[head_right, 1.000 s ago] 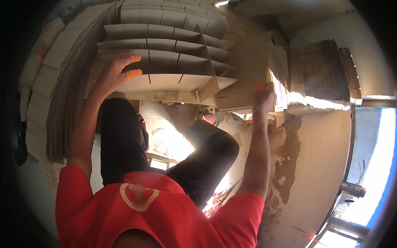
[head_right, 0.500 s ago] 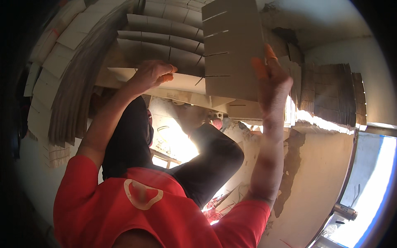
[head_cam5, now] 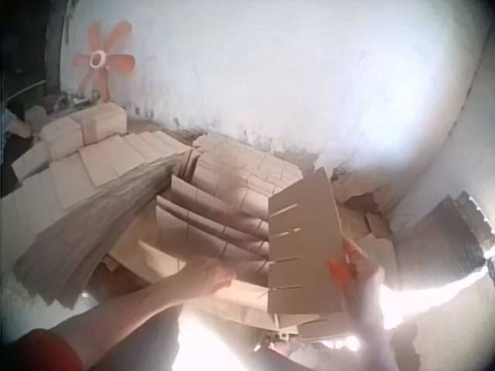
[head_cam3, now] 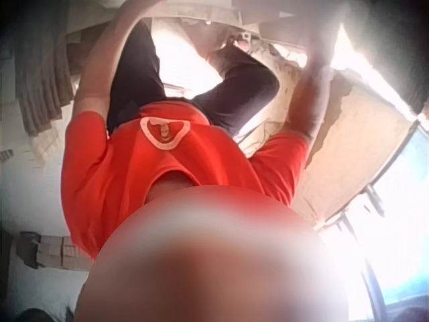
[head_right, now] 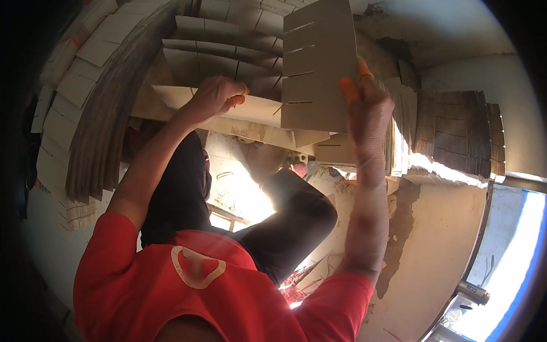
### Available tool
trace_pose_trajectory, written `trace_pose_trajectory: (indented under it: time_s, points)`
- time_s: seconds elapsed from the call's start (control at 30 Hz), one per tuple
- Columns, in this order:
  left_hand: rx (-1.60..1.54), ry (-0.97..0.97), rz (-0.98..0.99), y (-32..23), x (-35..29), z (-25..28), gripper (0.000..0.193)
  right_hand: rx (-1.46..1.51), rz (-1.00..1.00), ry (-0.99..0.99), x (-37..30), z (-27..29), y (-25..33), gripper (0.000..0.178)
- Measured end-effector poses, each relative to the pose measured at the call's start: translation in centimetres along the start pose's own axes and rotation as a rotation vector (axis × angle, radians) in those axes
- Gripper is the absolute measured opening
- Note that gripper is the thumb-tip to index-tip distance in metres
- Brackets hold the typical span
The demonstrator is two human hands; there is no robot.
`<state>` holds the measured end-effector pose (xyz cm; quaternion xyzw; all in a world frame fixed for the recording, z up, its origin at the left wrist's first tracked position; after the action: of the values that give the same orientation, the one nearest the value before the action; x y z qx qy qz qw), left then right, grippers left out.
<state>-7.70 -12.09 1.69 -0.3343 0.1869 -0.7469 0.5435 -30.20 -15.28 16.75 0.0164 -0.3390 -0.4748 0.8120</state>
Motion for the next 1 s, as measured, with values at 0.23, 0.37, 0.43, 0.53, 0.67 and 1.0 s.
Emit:
trace_pose_trajectory:
  time_s: [0.23, 0.37, 0.43, 0.53, 0.67, 1.0]
  points:
    - [0.033, 0.038, -0.009, 0.0, 0.4, -0.1, 0.012, 0.05, 0.039, 0.034, 0.6, -1.0, -0.9, 0.041]
    - [0.053, 0.072, 0.025, 0.1, 0.7, 0.0, 0.011, 0.068, -0.039, 0.161, 1.4, -1.9, -0.7, 0.039]
    - [0.054, 0.069, 0.027, 0.2, 0.8, -0.1, 0.011, 0.146, -0.059, 0.173, 1.9, -2.2, -0.4, 0.04]
    - [0.059, 0.053, 0.018, 0.5, 0.9, -0.2, 0.012, 0.179, 0.02, 0.122, 2.1, -2.5, 0.3, 0.04]
    - [0.054, 0.049, 0.014, 0.6, 1.0, 0.0, 0.011, 0.054, -0.002, 0.161, 2.5, -2.5, 0.9, 0.038]
    - [0.008, 0.05, 0.014, 0.4, 0.6, 0.1, 0.012, 0.138, 0.008, 0.215, 0.6, -6.1, 1.1, 0.021]
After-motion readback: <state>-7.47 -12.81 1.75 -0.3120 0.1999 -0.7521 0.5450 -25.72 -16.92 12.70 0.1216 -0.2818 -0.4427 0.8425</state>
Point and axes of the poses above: each hand's wrist, its own x-axis towards the middle knuckle, its own z-axis out of the back of the hand, y = z × x, the point moved 8 cm from there along x, towards the middle knuckle, and after that the axes turned 7 degrees about z, right-handed, at the moved point
